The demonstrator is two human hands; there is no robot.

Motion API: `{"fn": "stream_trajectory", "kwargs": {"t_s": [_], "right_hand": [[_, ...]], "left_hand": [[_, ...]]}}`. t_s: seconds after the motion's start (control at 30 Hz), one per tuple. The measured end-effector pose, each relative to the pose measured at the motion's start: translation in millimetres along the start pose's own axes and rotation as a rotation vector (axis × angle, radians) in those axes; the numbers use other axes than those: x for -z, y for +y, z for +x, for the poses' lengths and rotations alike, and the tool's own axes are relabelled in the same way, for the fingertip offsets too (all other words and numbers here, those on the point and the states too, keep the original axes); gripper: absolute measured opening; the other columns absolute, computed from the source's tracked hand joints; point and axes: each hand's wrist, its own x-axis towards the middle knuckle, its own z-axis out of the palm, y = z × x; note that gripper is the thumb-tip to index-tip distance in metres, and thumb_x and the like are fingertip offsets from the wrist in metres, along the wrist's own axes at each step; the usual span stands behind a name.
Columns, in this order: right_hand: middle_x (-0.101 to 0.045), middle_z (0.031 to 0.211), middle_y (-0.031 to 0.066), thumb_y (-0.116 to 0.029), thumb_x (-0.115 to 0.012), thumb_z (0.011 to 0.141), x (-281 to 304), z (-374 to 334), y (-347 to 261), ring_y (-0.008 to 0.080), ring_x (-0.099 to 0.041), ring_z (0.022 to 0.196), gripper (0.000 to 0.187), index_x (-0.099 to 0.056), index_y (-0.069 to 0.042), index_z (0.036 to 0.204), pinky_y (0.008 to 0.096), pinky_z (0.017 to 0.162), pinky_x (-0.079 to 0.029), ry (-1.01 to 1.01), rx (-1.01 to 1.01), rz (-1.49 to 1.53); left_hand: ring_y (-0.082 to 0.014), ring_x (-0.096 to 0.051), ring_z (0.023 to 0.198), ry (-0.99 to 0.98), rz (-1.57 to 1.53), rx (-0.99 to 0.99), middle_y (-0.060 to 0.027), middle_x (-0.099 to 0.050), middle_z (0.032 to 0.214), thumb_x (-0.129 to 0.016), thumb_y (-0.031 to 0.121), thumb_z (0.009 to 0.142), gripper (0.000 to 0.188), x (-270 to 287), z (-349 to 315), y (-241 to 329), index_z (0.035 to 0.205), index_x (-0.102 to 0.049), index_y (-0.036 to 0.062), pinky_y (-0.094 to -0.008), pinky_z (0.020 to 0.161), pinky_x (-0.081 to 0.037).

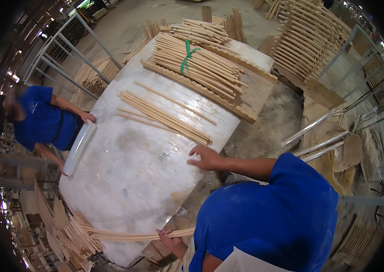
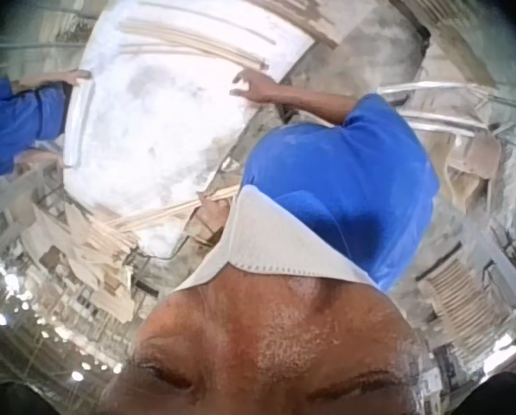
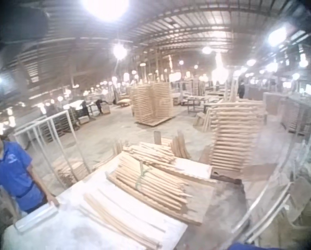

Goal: The person wraps a large sheet of clear plastic film over a table surface. They repeatedly pick up bundles of thin wooden sticks, align them, and place them onto the plastic-covered table. The person uses a metal rod to roll and smooth the plastic film over the sticks. A coworker assists by holding the plastic roll and handing over bundles of sticks.

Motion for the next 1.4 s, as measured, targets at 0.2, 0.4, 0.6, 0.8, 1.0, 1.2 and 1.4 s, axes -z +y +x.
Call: {"fn": "stream_trajectory", "kwargs": {"t_s": [0.2,0.4,0.6,0.8,1.0,1.2,1.4], "right_hand": [[-0.070,0.116,0.0179,-0.056,-0.073,0.092,-40.7,-50.2,-90.0,0.0315,-0.069,0.107,0.061,-0.067,-0.002,0.121,0.0410,0.090,-0.055,-0.810,0.222,0.157],[-0.073,0.101,0.0183,-0.047,-0.078,0.089,-41.9,-68.7,-136.8,0.0356,-0.072,0.091,0.055,-0.062,-0.008,0.124,0.0445,0.080,-0.055,-0.760,0.471,0.254],[-0.073,0.097,0.0207,-0.028,-0.072,0.097,77.0,0.3,-95.9,0.0319,-0.072,0.085,0.034,-0.064,-0.007,0.122,0.0426,0.078,-0.056,-0.291,0.294,0.204],[-0.076,0.088,0.0129,-0.039,-0.069,0.101,304.1,63.0,58.1,0.0198,-0.071,0.078,0.042,-0.072,0.001,0.112,0.0381,0.073,-0.056,0.341,0.056,-0.236],[-0.071,0.112,0.0315,-0.049,-0.067,0.097,402.0,108.7,183.2,0.0476,-0.067,0.109,0.059,-0.067,0.006,0.121,0.0479,0.092,-0.053,0.180,-0.210,-0.409],[-0.063,0.136,0.0262,-0.056,-0.078,0.087,395.9,134.1,232.4,0.0390,-0.061,0.125,0.084,-0.057,0.004,0.142,0.0480,0.103,-0.050,-0.040,-0.336,-0.116],[-0.066,0.130,0.0249,-0.059,-0.072,0.092,405.6,150.0,189.2,0.0378,-0.064,0.120,0.077,-0.060,0.001,0.139,0.0471,0.101,-0.052,0.326,-0.207,-0.644]], "left_hand": [[-0.0078,-0.040,0.057,0.007,0.128,-0.414,0.0038,-0.040,0.070,-0.063,0.034,0.107,0.032,-5.6,-38.5,15.2,0.087,-0.048,0.0133,-0.0240,0.054,-0.038],[-0.0064,-0.039,0.060,-0.404,0.098,-0.690,0.0041,-0.038,0.073,-0.062,0.015,0.103,0.022,-163.6,-148.9,10.2,0.088,-0.046,0.0123,-0.0220,0.054,-0.039],[-0.0232,-0.063,0.116,-0.920,0.697,-0.917,-0.0107,-0.052,0.133,-0.067,0.017,0.101,0.060,-308.9,-166.4,-45.1,0.152,-0.036,0.0037,-0.0363,0.097,-0.052],[-0.0132,-0.065,0.099,-1.002,1.021,-0.461,-0.0060,-0.070,0.105,-0.068,0.027,0.103,0.035,-305.7,-112.4,-172.0,0.127,-0.065,0.0014,-0.0289,0.089,-0.052],[-0.0272,-0.071,0.106,-0.693,1.564,-0.338,-0.0147,-0.074,0.118,-0.069,0.045,0.097,0.052,-228.1,-110.6,-209.7,0.130,-0.067,0.0051,-0.0391,0.092,-0.055],[-0.0351,-0.070,0.107,-0.170,1.624,-0.384,-0.0185,-0.074,0.111,-0.064,0.049,0.095,0.053,-149.2,-137.2,-204.3,0.121,-0.071,0.0035,-0.0450,0.091,-0.055],[-0.0366,-0.070,0.105,-0.063,1.599,-0.246,-0.0174,-0.075,0.110,-0.062,0.050,0.096,0.050,-103.9,-140.8,-191.7,0.117,-0.072,0.0069,-0.0465,0.091,-0.054]]}}
